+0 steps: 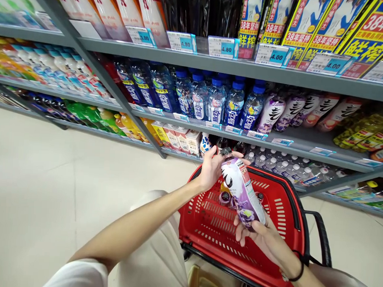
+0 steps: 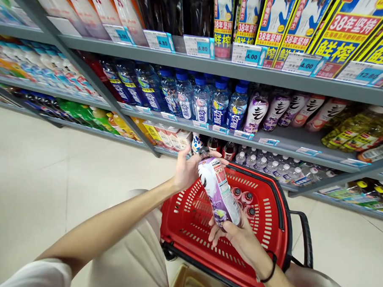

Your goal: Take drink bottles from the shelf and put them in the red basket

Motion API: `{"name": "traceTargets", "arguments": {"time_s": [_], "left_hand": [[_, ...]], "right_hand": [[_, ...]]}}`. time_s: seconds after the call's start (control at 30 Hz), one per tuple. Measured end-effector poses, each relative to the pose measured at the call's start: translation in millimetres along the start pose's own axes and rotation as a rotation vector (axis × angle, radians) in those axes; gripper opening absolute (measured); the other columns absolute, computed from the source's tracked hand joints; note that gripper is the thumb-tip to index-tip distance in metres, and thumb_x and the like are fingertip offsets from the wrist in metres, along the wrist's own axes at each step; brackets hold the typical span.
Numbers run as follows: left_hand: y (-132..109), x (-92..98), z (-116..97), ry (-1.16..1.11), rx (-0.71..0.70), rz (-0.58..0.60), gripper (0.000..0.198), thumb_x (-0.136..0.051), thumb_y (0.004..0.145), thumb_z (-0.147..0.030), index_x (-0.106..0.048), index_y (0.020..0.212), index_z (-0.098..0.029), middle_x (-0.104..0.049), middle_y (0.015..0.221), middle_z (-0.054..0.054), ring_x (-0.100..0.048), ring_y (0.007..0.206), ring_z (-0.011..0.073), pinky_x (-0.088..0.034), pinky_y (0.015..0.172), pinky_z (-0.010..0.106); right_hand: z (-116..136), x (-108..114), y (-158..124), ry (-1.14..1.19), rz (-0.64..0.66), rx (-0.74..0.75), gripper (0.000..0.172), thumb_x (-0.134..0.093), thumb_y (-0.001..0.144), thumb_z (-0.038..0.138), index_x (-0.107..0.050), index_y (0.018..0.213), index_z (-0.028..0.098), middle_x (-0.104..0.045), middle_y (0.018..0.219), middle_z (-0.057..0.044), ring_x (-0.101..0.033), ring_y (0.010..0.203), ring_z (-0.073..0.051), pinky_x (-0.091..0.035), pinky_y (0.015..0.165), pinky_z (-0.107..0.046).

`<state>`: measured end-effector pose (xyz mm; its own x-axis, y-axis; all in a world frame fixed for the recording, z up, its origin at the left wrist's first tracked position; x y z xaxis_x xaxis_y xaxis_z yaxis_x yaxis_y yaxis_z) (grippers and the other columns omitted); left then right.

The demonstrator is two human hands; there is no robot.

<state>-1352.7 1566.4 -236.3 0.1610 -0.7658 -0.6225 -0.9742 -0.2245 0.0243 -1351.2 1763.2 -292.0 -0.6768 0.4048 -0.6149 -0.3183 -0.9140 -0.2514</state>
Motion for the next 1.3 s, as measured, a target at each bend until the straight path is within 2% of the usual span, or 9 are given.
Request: {"name": "traceTargets", "arguments": {"time_s": [0.1,0.23,0.37,0.57,0.73,0.87,0.97,1.17,1.3], "left_hand": [[1,2.5,1,-0.004,0.000,-0.018,0.085,-0.038,0.085,-0.082,-0.065,0.120,-0.010,-0.075,0.120,0.022,-0.068,0.116,0.0370,-0.049,0.098,0.049],[3,6.0,1,0.003,-0.003,-0.038,0.085,-0.038,0.084,-0.083,-0.066,0.118,-0.010,-0.075,0.119,0.022,-0.069,0.114,0.0363,-0.049,0.096,0.047],[2,3.8,-1,0.013,-0.005,-0.020,0.085,-0.038,0.084,-0.083,-0.066,0.117,-0.009,-0.075,0.119,0.023,-0.070,0.111,0.0361,-0.050,0.094,0.047],[0,0.0,-1,0.047,-0.034,0.016,0.092,-0.033,0.083,-0.086,-0.067,0.119,-0.009,-0.074,0.122,0.022,-0.068,0.116,0.0376,-0.049,0.098,0.048],[0,-4.2,-2,0.058,-0.032,0.031,0.092,-0.035,0.082,-0.086,-0.067,0.121,-0.009,-0.074,0.123,0.022,-0.067,0.119,0.0377,-0.048,0.101,0.048],[0,-2.6,-2,0.036,-0.045,0.030,0.089,-0.035,0.083,-0.084,-0.068,0.119,-0.009,-0.074,0.122,0.022,-0.068,0.118,0.0379,-0.049,0.099,0.048],[0,1.0,-2,0.011,-0.061,0.026,0.088,-0.034,0.084,-0.083,-0.069,0.115,-0.009,-0.074,0.122,0.023,-0.068,0.118,0.0377,-0.049,0.098,0.048],[0,-1.0,-5,0.033,-0.042,0.001,0.090,-0.037,0.082,-0.085,-0.071,0.114,-0.008,-0.074,0.121,0.023,-0.068,0.116,0.0383,-0.050,0.098,0.049],[2,-1.5,-5,0.006,-0.039,-0.009,0.083,-0.039,0.085,-0.079,-0.072,0.111,-0.008,-0.076,0.116,0.022,-0.070,0.112,0.0368,-0.051,0.095,0.046]], "right_hand": [[1,-1,0,0.025,0.007,-0.010,0.034,-0.073,0.094,0.046,-0.069,0.117,0.021,-0.074,0.101,-0.010,-0.068,0.067,-0.018,-0.051,0.052,-0.029],[4,1,1,0.054,-0.035,-0.024,0.046,-0.061,0.097,0.056,-0.070,0.120,0.018,-0.072,0.096,-0.012,-0.064,0.067,-0.020,-0.049,0.053,-0.031],[4,8,-2,-0.020,-0.114,0.013,0.036,-0.076,0.090,0.046,-0.073,0.116,0.021,-0.073,0.091,-0.009,-0.062,0.068,-0.020,-0.049,0.059,-0.034],[4,12,-1,-0.002,-0.166,0.036,0.041,-0.088,0.077,0.050,-0.077,0.101,0.018,-0.071,0.080,-0.006,-0.052,0.059,-0.014,-0.041,0.053,-0.028],[-8,7,-2,0.015,-0.033,-0.066,0.046,-0.072,0.089,0.058,-0.075,0.111,0.018,-0.075,0.097,-0.012,-0.062,0.058,-0.015,-0.048,0.047,-0.025],[-14,-1,-2,0.057,0.057,-0.129,0.053,-0.060,0.095,0.065,-0.075,0.107,0.015,-0.075,0.094,-0.012,-0.064,0.049,-0.014,-0.047,0.039,-0.022],[-7,-8,-1,0.130,0.066,-0.133,0.061,-0.049,0.098,0.066,-0.075,0.111,0.012,-0.075,0.098,-0.016,-0.072,0.060,-0.021,-0.056,0.047,-0.029],[4,-2,-1,0.092,-0.024,-0.070,0.051,-0.057,0.099,0.057,-0.076,0.118,0.014,-0.078,0.105,-0.019,-0.076,0.091,-0.031,-0.059,0.064,-0.034],[3,7,-2,0.008,-0.065,-0.031,0.054,-0.063,0.096,0.060,-0.077,0.116,0.013,-0.078,0.106,-0.021,-0.076,0.091,-0.031,-0.057,0.063,-0.034]]}}
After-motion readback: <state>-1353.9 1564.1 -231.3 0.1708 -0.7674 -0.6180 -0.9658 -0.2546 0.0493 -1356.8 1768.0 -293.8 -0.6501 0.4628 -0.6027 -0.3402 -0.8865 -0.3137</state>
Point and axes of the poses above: each hand's wrist, its own y-axis towards the middle knuckle, its own x-axis out of the back of the hand, z = x × y, the point moved 6 cm from there along y, towards the middle knuckle
